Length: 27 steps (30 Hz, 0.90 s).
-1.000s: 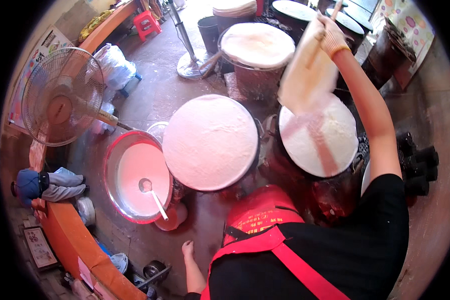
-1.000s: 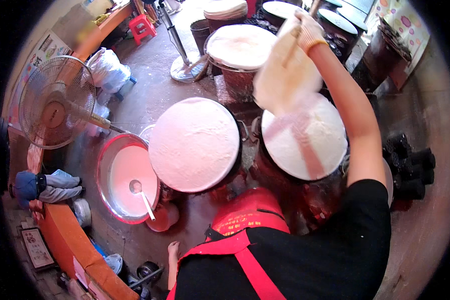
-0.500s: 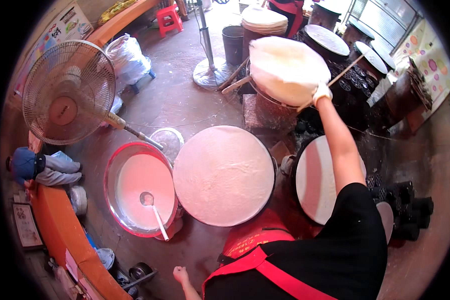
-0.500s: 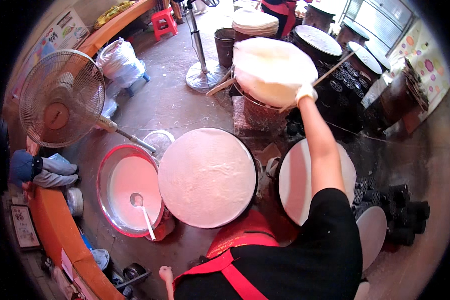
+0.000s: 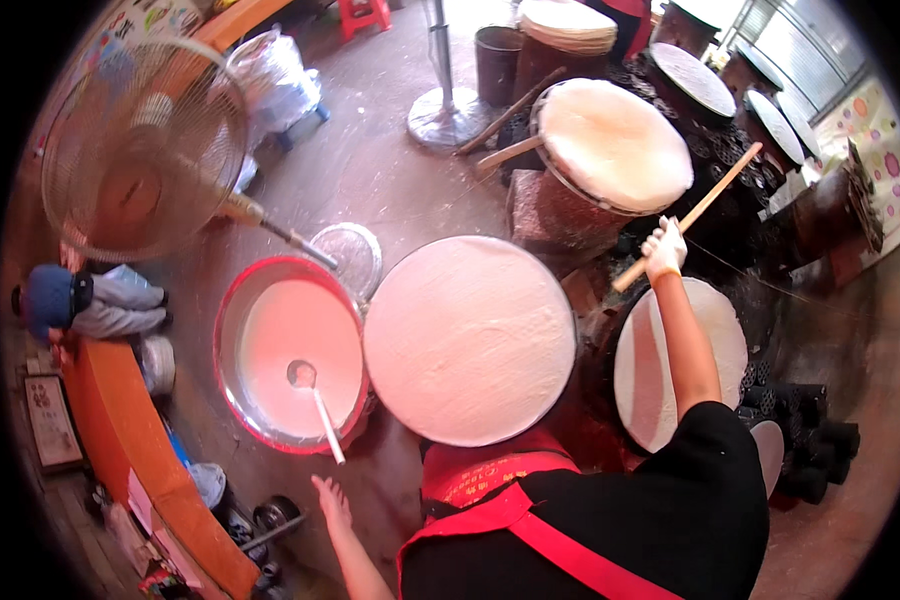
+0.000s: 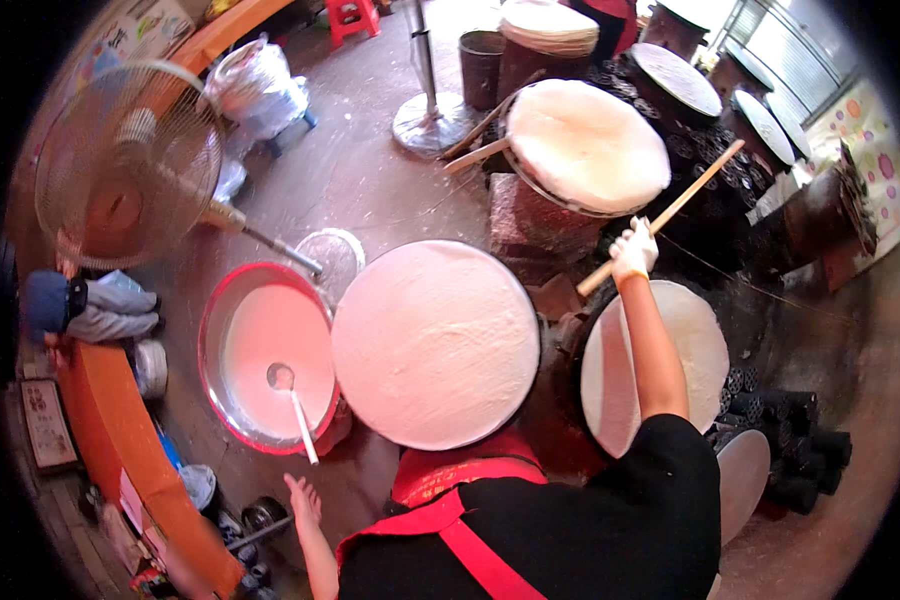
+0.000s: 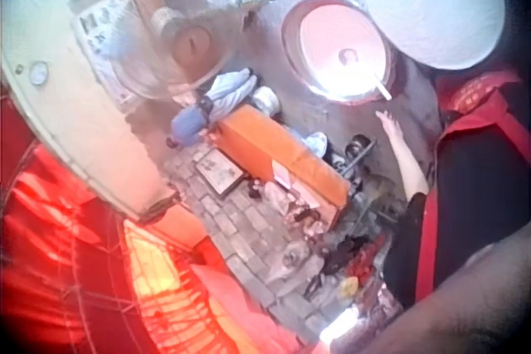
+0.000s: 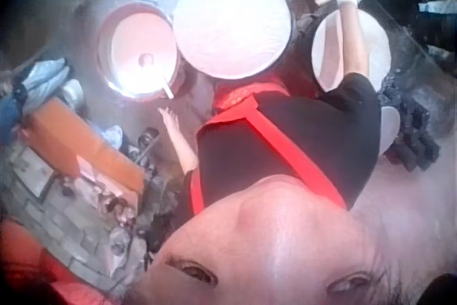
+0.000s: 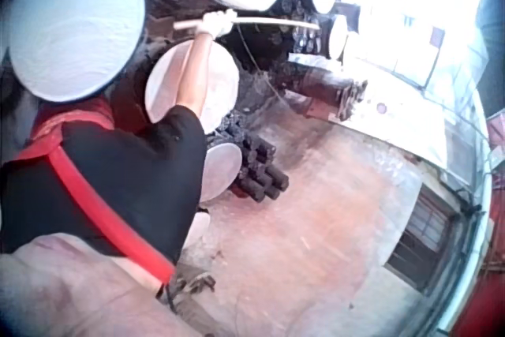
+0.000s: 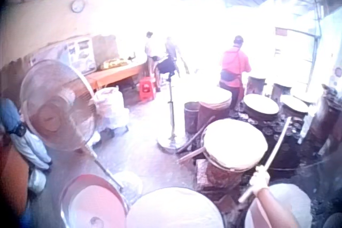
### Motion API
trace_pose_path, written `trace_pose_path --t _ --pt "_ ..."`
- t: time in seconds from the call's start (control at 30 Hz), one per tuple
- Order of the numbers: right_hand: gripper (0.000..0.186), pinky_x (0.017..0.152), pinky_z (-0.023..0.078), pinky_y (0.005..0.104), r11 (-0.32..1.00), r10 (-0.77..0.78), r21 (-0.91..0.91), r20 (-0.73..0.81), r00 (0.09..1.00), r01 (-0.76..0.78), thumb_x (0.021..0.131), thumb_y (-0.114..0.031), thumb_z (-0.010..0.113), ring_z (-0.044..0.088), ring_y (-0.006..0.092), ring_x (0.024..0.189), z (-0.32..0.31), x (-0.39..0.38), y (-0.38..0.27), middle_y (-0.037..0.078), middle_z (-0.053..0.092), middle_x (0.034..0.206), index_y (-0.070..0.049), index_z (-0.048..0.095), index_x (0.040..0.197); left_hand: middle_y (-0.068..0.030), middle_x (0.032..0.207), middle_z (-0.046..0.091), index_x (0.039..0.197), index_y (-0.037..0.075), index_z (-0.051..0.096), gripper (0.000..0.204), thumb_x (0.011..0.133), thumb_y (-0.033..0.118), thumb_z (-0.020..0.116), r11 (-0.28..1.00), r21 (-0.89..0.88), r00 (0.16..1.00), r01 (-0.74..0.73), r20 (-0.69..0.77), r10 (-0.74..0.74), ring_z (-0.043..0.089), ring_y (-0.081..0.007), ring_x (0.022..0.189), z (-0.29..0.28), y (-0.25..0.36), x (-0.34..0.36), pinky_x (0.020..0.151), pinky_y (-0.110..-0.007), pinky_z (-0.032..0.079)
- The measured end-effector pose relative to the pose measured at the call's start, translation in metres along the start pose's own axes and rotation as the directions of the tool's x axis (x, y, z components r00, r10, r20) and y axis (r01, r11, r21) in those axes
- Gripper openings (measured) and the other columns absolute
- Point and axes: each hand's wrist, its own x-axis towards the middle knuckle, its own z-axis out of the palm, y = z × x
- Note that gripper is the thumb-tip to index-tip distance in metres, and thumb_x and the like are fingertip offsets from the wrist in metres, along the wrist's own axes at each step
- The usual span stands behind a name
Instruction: The person spreads liquid batter onto multiple circular hot plates using a handheld tool and removes the cooked wrappers with a spatula, placing them in a stack.
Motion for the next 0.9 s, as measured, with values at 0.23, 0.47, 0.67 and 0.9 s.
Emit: trace_pose_path --t 0.23,0.47,0.67,0.9 --pt "0.027 0.034 0.021 0.0181 0.862 0.187 -0.505 0.224 0.956 -0.050 0.096 -0.023 0.051 0.029 0.0013 0.041 -0.040 -0.268 0.051 -0.007 0.039 0.063 -0.008 0.057 0.119 -0.0118 0.090 0.063 0.091 -0.001 0.059 0.041 0.094 0.039 0.048 0.626 -0.070 0.230 0.776 0.957 -0.179 0.057 -0.0290 0.101 0.059 0.051 0.082 0.090 -0.042 0.048" --pt "0.037 0.034 0.028 0.0196 0.694 0.306 -0.719 0.242 0.921 -0.042 0.097 -0.023 0.050 0.035 0.0042 0.040 -0.047 -0.437 0.115 -0.002 0.045 0.064 -0.002 0.050 0.127 -0.0121 0.093 0.049 0.098 0.005 0.051 0.016 0.086 0.009 0.062 0.117 -0.436 0.447 0.892 0.890 -0.090 0.055 -0.0211 0.081 0.076 0.134 0.189 0.063 -0.026 0.053" --pt "0.047 0.033 0.021 0.0197 0.711 0.407 -0.703 0.449 0.796 0.033 0.098 -0.034 0.046 0.031 0.0033 0.038 0.004 -0.487 0.161 -0.003 0.042 0.059 -0.005 0.042 0.135 0.0000 0.067 0.052 0.091 0.009 0.057 0.008 0.090 0.013 0.050 0.987 -0.156 0.649 0.034 0.755 0.097 0.045 -0.0074 0.051 0.018 0.280 0.128 0.045 -0.017 0.035" --pt "0.040 0.046 0.030 0.0166 0.529 0.445 -0.770 0.609 0.657 0.356 0.099 -0.022 0.041 0.036 0.0026 0.051 0.011 -0.509 0.192 -0.001 0.050 0.073 -0.002 0.044 0.134 -0.0085 0.076 0.059 0.105 0.013 0.062 0.020 0.087 0.015 0.054 -0.274 0.669 0.282 -0.691 0.598 0.750 0.060 -0.0229 0.067 -0.047 0.348 0.086 0.059 -0.034 0.050"
